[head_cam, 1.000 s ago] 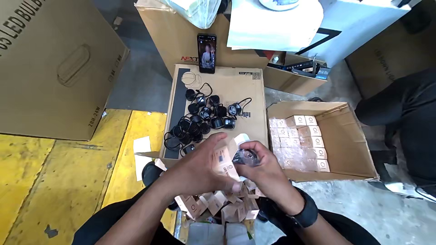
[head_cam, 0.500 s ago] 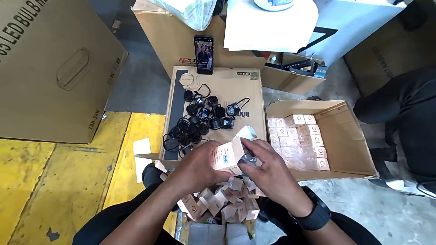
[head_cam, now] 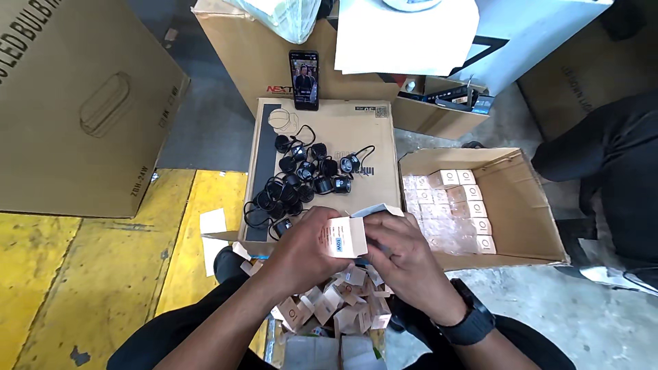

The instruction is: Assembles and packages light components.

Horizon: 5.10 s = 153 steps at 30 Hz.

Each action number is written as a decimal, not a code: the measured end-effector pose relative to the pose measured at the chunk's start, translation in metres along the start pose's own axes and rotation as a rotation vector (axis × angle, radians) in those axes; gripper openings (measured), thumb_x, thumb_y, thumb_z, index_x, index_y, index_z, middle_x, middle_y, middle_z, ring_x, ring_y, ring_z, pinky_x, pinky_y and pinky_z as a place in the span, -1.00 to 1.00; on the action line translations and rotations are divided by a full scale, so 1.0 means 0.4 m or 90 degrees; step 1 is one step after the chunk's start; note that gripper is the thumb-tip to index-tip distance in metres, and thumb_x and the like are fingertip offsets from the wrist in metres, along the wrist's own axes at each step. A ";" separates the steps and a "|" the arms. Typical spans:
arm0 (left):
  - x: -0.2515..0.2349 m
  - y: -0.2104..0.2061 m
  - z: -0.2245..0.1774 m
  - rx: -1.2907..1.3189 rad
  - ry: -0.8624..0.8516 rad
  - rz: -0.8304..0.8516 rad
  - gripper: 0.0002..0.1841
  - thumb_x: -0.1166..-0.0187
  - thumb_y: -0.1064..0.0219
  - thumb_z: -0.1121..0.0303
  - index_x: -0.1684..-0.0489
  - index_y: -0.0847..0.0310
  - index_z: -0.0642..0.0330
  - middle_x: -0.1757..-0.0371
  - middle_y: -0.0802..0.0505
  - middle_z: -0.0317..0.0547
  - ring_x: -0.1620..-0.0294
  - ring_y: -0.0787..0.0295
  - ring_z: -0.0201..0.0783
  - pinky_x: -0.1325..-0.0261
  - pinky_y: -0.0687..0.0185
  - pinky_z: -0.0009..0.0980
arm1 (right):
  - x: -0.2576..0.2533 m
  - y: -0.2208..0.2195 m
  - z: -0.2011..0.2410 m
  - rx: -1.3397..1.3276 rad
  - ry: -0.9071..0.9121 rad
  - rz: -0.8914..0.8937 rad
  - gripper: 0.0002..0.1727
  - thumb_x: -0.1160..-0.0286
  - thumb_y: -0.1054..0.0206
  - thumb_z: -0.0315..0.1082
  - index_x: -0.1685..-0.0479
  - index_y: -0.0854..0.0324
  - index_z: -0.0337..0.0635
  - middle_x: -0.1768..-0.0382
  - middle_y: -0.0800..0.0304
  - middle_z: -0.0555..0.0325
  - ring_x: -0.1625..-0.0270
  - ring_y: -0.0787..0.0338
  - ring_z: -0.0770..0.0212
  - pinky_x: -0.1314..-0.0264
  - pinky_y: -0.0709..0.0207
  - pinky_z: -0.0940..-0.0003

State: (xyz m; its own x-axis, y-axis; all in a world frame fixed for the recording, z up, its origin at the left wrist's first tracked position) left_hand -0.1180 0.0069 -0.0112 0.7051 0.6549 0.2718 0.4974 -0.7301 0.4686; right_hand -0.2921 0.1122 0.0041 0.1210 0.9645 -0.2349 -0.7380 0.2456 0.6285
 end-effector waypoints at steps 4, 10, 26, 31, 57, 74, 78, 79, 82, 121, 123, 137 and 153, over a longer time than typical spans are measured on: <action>0.002 -0.006 0.015 0.052 -0.010 -0.019 -0.20 -0.10 -0.77 -0.05 -0.38 -0.52 0.00 -0.12 -0.83 -0.32 -0.05 -0.82 -0.47 -0.17 -0.80 -0.41 | -0.001 -0.003 0.014 0.048 0.049 0.098 -0.56 -0.83 0.02 -0.03 -0.26 -0.81 0.23 -0.27 -0.76 0.35 -0.49 -0.55 0.25 -0.62 -0.19 -0.06; -0.002 -0.001 -0.010 0.251 -0.078 -0.011 -0.23 -0.20 -0.77 0.18 -0.42 -0.50 0.24 -0.13 -0.86 -0.12 -0.14 -0.85 -0.28 -0.24 -0.83 -0.35 | -0.007 0.031 0.010 -0.172 -0.030 -0.102 -0.64 -0.72 -0.24 -0.13 -0.15 -0.83 -0.13 -0.28 -0.76 0.11 -0.41 -0.66 0.13 -0.43 -0.62 0.11; 0.007 -0.025 -0.010 0.199 -0.081 -0.025 -0.21 -0.11 -0.81 0.19 -0.42 -0.54 0.17 -0.21 -0.78 -0.16 -0.14 -0.81 -0.35 -0.22 -0.81 -0.42 | 0.000 0.017 0.009 0.130 -0.009 -0.127 -0.73 -0.60 -0.29 -0.21 -0.05 -0.91 0.17 0.19 -0.86 0.47 -0.11 -0.70 0.31 -0.27 -0.42 0.13; 0.004 -0.027 -0.015 0.039 -0.101 -0.094 -0.23 -0.13 -0.77 0.03 -0.39 -0.59 0.07 -0.27 -0.76 -0.23 -0.23 -0.72 -0.38 -0.32 -0.71 -0.38 | 0.006 0.008 0.009 0.003 -0.049 -0.107 -0.73 -0.64 -0.28 -0.10 -0.06 -0.90 0.22 -0.05 -0.79 0.39 -0.33 -0.59 0.22 -0.42 -0.42 0.06; 0.036 -0.041 -0.032 0.040 -0.206 -0.065 -0.23 -0.24 -0.72 -0.01 -0.47 -0.58 0.10 -0.33 -0.75 -0.21 -0.37 -0.67 -0.35 -0.44 -0.65 -0.35 | 0.010 0.005 0.011 -0.038 0.002 -0.220 -0.93 -0.31 -0.53 -0.18 0.36 -0.83 0.09 0.13 -0.75 0.35 -0.12 -0.66 0.31 -0.29 -0.48 0.21; 0.043 -0.040 -0.028 -0.049 -0.296 -0.096 -0.15 -0.45 -0.50 -0.19 -0.71 -0.38 0.07 -0.35 -0.78 -0.12 -0.34 -0.72 -0.28 -0.43 -0.66 -0.18 | -0.002 0.037 0.025 -0.039 0.095 0.022 -0.77 -0.63 -0.25 -0.32 0.23 -0.87 0.01 -0.02 -0.87 0.41 -0.38 -0.63 0.28 -0.61 -0.27 0.04; 0.046 -0.047 -0.030 -0.077 -0.365 -0.130 -0.32 -0.62 -0.39 -0.10 -0.71 -0.40 -0.06 -0.32 -0.72 0.07 -0.25 -0.75 -0.20 -0.21 -0.79 -0.24 | -0.004 0.036 0.033 -0.148 0.069 -0.040 -0.80 -0.63 -0.30 -0.35 0.15 -0.88 -0.14 -0.14 -0.76 0.10 -0.34 -0.66 0.20 -0.41 -0.60 0.25; 0.046 -0.048 -0.031 -0.056 -0.359 -0.129 -0.34 -0.64 -0.37 -0.09 -0.72 -0.40 -0.09 -0.33 -0.70 0.08 -0.22 -0.75 -0.21 -0.18 -0.79 -0.26 | -0.003 0.036 0.032 -0.187 0.064 -0.081 -0.81 -0.63 -0.33 -0.33 0.11 -0.86 -0.17 -0.17 -0.74 0.04 -0.30 -0.70 0.20 -0.35 -0.67 0.28; 0.045 -0.038 -0.035 0.052 -0.317 -0.139 -0.38 -0.69 -0.31 -0.08 -0.68 -0.42 -0.03 -0.35 -0.69 0.05 -0.19 -0.77 -0.26 -0.15 -0.83 -0.25 | 0.006 0.036 0.012 -0.312 0.017 -0.196 -0.77 -0.57 -0.35 -0.23 -0.03 -0.73 -0.13 -0.36 -0.64 0.03 -0.40 -0.65 0.11 -0.39 -0.64 0.16; 0.029 -0.042 -0.013 0.255 -0.069 -0.036 -0.23 -0.72 -0.21 -0.16 -0.76 -0.13 0.17 -0.04 -0.83 -0.15 0.06 -0.86 -0.32 -0.03 -0.87 -0.30 | 0.008 -0.006 0.015 -0.133 0.032 -0.014 -0.61 -0.67 -0.32 -0.07 -0.16 -0.80 -0.18 -0.22 -0.73 0.04 -0.25 -0.72 0.24 -0.29 -0.70 0.26; 0.025 -0.037 -0.013 0.279 -0.058 -0.047 -0.26 -0.75 -0.17 -0.13 -0.74 -0.14 0.20 -0.05 -0.82 -0.10 0.05 -0.86 -0.30 -0.03 -0.87 -0.30 | 0.013 -0.018 0.019 -0.031 0.071 0.004 -0.23 -0.31 -0.53 0.29 -0.34 -0.69 -0.14 -0.33 -0.69 -0.01 -0.33 -0.70 0.15 -0.34 -0.67 0.12; 0.027 -0.044 -0.025 0.271 -0.007 0.002 -0.15 -0.51 -0.49 -0.06 -0.72 -0.18 0.13 -0.11 -0.84 -0.15 0.01 -0.87 -0.33 -0.06 -0.88 -0.30 | 0.023 -0.047 0.033 -0.002 0.061 0.035 -0.05 0.05 -0.71 0.11 -0.49 -0.55 -0.13 -0.43 -0.62 -0.04 -0.48 -0.61 0.06 -0.49 -0.57 0.06; 0.033 -0.021 -0.031 0.185 -0.077 -0.056 -0.16 -0.68 -0.06 -0.30 -0.75 -0.18 0.19 -0.19 -0.83 -0.16 -0.03 -0.86 -0.20 0.06 -0.87 -0.26 | -0.044 0.189 -0.041 -0.362 -0.276 -0.027 -0.75 -0.18 -0.53 -0.52 0.17 -0.64 -0.16 -0.14 -0.83 0.12 0.04 -0.84 0.17 0.06 -0.77 0.15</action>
State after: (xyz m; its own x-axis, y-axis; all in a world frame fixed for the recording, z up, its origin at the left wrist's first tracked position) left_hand -0.1191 0.0242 -0.0013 0.6996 0.7024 0.1309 0.6701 -0.7086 0.2211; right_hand -0.3611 0.1122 0.0436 0.3233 0.9361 0.1388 -0.9442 0.3093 0.1135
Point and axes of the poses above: each hand's wrist, its own x-axis away from the middle knuckle, its own y-axis out of the back of the hand, z = x × y, the point moved 3 cm from there along -x, towards the middle knuckle
